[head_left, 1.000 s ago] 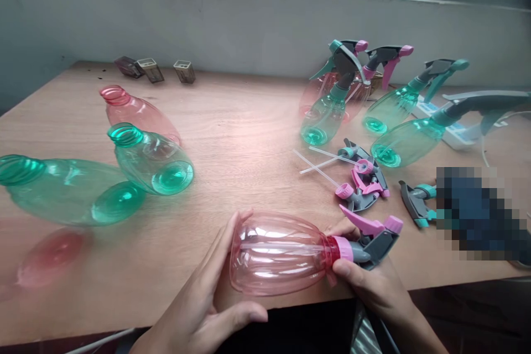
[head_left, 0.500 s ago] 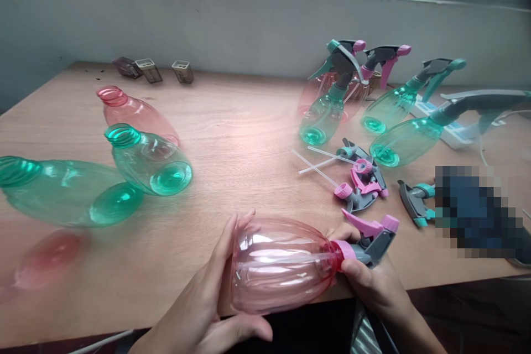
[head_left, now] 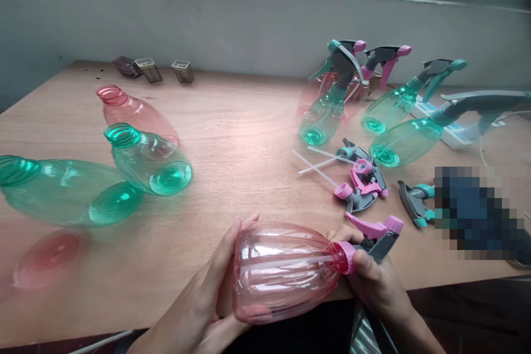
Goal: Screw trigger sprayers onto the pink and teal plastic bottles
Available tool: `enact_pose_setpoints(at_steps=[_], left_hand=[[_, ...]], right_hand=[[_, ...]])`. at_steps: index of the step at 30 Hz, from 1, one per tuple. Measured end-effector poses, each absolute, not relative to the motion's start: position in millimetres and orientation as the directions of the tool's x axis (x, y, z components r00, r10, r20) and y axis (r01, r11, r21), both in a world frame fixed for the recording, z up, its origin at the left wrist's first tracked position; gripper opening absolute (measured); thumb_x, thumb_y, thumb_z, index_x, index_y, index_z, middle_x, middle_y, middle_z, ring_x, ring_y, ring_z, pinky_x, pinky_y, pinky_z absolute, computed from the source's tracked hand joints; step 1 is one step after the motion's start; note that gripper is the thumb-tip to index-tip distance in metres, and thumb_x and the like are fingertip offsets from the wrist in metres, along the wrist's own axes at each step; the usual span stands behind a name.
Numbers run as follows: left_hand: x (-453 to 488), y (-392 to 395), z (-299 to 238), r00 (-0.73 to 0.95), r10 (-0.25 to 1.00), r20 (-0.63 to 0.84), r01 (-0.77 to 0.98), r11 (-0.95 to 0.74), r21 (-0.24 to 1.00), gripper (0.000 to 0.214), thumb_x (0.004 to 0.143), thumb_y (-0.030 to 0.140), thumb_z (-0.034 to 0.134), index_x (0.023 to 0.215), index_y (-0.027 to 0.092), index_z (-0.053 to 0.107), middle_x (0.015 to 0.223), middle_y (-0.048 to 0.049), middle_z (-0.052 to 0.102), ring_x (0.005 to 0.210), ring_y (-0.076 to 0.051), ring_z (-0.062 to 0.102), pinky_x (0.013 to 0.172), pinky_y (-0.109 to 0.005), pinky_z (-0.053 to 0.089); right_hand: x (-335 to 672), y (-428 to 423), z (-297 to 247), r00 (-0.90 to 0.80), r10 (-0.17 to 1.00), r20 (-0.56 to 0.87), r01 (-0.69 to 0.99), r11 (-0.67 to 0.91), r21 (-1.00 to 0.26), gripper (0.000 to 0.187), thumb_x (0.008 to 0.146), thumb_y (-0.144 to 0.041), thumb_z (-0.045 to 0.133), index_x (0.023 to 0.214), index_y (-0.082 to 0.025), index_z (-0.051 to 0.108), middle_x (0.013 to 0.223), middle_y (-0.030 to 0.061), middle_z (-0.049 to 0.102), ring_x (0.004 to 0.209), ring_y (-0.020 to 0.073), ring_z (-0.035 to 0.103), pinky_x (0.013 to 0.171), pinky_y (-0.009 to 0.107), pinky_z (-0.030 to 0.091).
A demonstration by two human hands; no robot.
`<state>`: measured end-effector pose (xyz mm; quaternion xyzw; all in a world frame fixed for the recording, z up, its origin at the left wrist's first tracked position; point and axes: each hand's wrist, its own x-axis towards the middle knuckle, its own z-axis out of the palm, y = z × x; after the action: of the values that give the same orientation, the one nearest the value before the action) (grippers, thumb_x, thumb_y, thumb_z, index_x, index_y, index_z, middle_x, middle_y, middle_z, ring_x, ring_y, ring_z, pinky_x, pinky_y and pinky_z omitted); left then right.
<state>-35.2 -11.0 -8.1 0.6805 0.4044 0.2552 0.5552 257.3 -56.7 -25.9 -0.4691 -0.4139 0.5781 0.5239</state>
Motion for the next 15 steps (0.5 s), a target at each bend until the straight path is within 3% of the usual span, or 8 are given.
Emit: enact_pose_setpoints(at_steps=[3,8,11,15], left_hand=[[-40,-13,-9,0.559,0.822,-0.110,0.269,-0.054,0.962,0.120,0.071,0.051,0.088,0.158,0.055,0.006,0.174,0.0022,0.026,0.159,-0.034,0.031,0.129,-0.057,0.031],[-44,-13,-10,0.570,0.803,-0.177,0.278,0.014,0.960,0.108,0.076,0.067,0.074,0.160,0.050,0.009,0.176,0.0033,0.018,0.163,-0.032,0.020,0.131,-0.055,0.020],[-40,-11,-8,0.553,0.814,-0.176,0.258,0.034,0.966,0.108,0.076,0.056,0.081,0.159,0.052,0.011,0.174,0.0025,0.024,0.161,-0.032,0.028,0.131,-0.054,0.027],[-36,-10,-8,0.543,0.831,-0.119,0.225,-0.007,0.974,0.098,0.085,0.036,0.078,0.158,0.054,0.014,0.170,-0.0004,0.035,0.155,-0.029,0.041,0.128,-0.053,0.040]], right_hand=[[259,-56,-23,-0.008,0.995,-0.103,-0.170,-0.102,-0.980,0.043,0.093,-0.064,0.063,0.084,-0.021,0.066,0.064,0.0023,0.067,0.065,0.0214,0.066,0.067,0.030,0.053],[259,-54,-16,-0.043,0.995,-0.095,-0.082,-0.098,-0.992,0.045,0.092,-0.064,0.064,0.082,-0.020,0.068,0.065,0.0033,0.069,0.061,0.0207,0.066,0.065,0.030,0.053],[258,-53,-14,-0.005,0.996,-0.094,-0.076,-0.094,-0.993,0.048,0.091,-0.064,0.065,0.073,-0.020,0.067,0.064,0.0032,0.066,0.062,0.0200,0.065,0.065,0.030,0.052],[258,-54,-15,-0.024,0.989,-0.149,-0.178,-0.151,-0.973,0.039,0.090,-0.060,0.071,0.084,-0.021,0.068,0.066,0.0020,0.068,0.058,0.0184,0.062,0.060,0.029,0.050]])
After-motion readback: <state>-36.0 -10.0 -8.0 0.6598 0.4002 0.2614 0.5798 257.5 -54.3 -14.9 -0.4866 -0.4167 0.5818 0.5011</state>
